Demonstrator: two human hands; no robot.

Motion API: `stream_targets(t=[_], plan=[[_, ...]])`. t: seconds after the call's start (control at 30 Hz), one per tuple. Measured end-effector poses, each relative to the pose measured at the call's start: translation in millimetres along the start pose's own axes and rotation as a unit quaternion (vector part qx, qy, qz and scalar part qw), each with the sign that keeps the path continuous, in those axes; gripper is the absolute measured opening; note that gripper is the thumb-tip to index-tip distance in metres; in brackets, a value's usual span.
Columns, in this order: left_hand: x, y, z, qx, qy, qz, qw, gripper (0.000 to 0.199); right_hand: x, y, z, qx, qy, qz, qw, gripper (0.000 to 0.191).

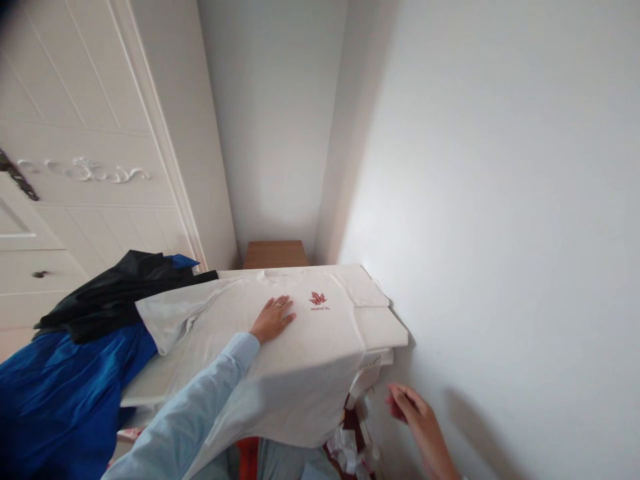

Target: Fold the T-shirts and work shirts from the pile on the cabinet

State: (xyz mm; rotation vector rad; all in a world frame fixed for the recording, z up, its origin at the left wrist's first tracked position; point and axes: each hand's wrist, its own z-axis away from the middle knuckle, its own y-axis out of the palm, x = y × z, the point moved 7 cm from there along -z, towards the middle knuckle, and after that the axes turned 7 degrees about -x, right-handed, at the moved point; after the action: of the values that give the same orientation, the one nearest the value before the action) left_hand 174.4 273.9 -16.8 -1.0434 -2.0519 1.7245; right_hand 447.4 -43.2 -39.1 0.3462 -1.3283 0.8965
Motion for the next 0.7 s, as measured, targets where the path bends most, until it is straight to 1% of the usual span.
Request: stream_targets(t=[0.07, 0.13, 0.2, 0.23, 0.27, 0.33, 0.43, 0.53, 0.6, 0.7], plan=[[0.8, 0.9, -0.1, -0.002, 0.001, 0.000, 1.000, 0.055, 32.8, 24.2, -22.4, 0.004, -0.010, -0.109, 0.994, 0.061], [2.1, 2.4, -0.4, -0.007, 0.001, 0.000, 1.000, 0.054, 67.7, 51.0, -42.0, 0.033, -0.033, -0.177, 0.983, 0.063], [3.6, 3.8, -0.9, -0.015, 0.003, 0.000, 1.000, 0.053, 92.7, 70.2, -64.9, 0.043, -0.030, -0.239, 0.969, 0.058], [4.3, 4.5, -1.1, -0.019, 0.004, 0.001, 1.000, 0.053, 99.3, 75.1, -78.7, 0.034, -0.011, -0.271, 0.962, 0.052], [4.9, 5.2, -1.3, -0.021, 0.005, 0.001, 1.000, 0.054, 102.2, 77.4, -93.5, 0.019, 0.017, -0.298, 0.954, 0.043], [5.6, 6.3, -1.5, -0.022, 0.007, 0.004, 1.000, 0.054, 102.1, 74.9, -123.7, -0.017, 0.073, -0.329, 0.941, 0.027], [5.6, 6.5, -1.7, -0.018, 0.007, 0.007, 1.000, 0.055, 99.5, 63.1, -162.1, -0.063, 0.123, -0.332, 0.933, 0.016], [5.3, 4.9, -1.8, -0.018, 0.003, 0.009, 1.000, 0.054, 98.1, 57.3, -187.0, -0.095, 0.156, -0.322, 0.929, 0.016], [5.2, 4.0, -1.8, -0.017, 0.001, 0.010, 1.000, 0.053, 97.9, 59.7, -198.1, -0.110, 0.167, -0.312, 0.929, 0.018], [5.1, 3.8, -1.5, -0.012, 0.000, 0.010, 1.000, 0.053, 98.6, 67.7, -211.3, -0.124, 0.166, -0.288, 0.935, 0.020]])
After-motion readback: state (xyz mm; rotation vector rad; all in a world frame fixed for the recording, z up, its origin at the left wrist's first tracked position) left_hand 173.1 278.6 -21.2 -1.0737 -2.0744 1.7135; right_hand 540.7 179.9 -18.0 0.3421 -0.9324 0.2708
